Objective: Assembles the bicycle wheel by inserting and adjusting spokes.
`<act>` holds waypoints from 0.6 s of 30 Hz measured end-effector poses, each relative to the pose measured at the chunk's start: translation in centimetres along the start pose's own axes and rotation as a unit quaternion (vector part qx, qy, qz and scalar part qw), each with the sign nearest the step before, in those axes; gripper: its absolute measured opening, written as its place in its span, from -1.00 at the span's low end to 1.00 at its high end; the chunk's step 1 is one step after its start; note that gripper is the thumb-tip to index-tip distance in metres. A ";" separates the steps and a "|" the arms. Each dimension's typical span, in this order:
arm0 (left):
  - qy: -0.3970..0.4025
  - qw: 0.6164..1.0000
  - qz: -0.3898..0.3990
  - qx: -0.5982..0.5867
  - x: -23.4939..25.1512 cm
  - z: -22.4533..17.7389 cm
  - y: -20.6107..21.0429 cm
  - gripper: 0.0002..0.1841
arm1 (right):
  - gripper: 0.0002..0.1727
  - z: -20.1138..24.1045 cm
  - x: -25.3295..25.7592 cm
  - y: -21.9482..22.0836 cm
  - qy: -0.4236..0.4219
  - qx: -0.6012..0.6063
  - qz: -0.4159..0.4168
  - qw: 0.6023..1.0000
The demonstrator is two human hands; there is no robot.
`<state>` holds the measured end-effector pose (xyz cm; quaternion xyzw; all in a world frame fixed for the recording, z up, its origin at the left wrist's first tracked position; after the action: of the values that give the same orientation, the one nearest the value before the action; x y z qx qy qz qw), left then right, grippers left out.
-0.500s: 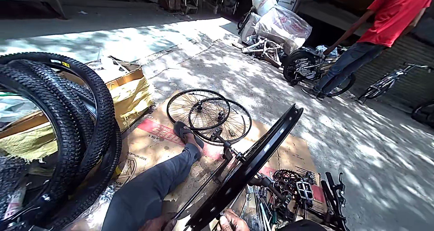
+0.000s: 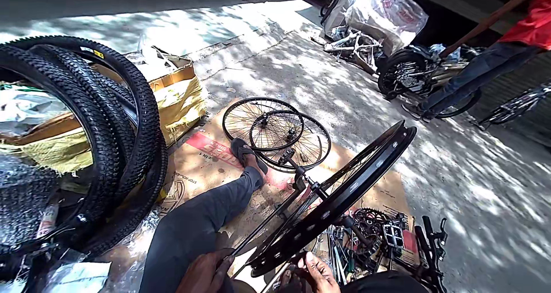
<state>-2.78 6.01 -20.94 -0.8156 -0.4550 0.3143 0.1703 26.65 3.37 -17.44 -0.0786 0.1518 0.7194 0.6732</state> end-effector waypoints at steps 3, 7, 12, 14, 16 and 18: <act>-0.005 1.000 0.001 -0.002 0.1 0.0 0.0 -0.57 | -0.51 1.2 0.1 -0.6 0.028 0.084 -0.038 0.995; -0.006 1.000 0.001 0.003 0.1 0.2 0.1 -0.55 | -0.41 4.2 1.0 -2.1 0.010 0.215 -0.077 0.974; -0.004 1.000 -0.002 0.010 0.2 0.2 0.2 -0.55 | -0.43 10.3 3.7 -5.5 -0.077 0.332 -0.118 0.933; -0.001 1.000 -0.008 0.011 0.1 0.1 0.1 -0.55 | -0.56 12.8 5.3 -7.2 -0.100 0.302 -0.183 0.930; 0.001 1.000 -0.013 0.014 0.1 0.0 0.1 -0.54 | -0.70 15.2 7.2 -8.7 -0.117 0.278 -0.242 0.922; 0.000 1.000 -0.013 0.015 0.1 0.1 0.1 -0.54 | -0.74 17.5 9.3 -10.0 -0.145 0.269 -0.264 0.915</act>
<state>-2.72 6.05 -21.07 -0.8074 -0.4604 0.3185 0.1865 37.41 18.34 -5.04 0.1733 0.2140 0.4509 0.8491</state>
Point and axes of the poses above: each hand's wrist, its own x-axis towards the middle knuckle, its own y-axis out of the palm, z = x × y, the point moved 5 cm from there along x, towards the middle knuckle, and after that the axes turned 9 degrees about z, right-handed, at the moved point
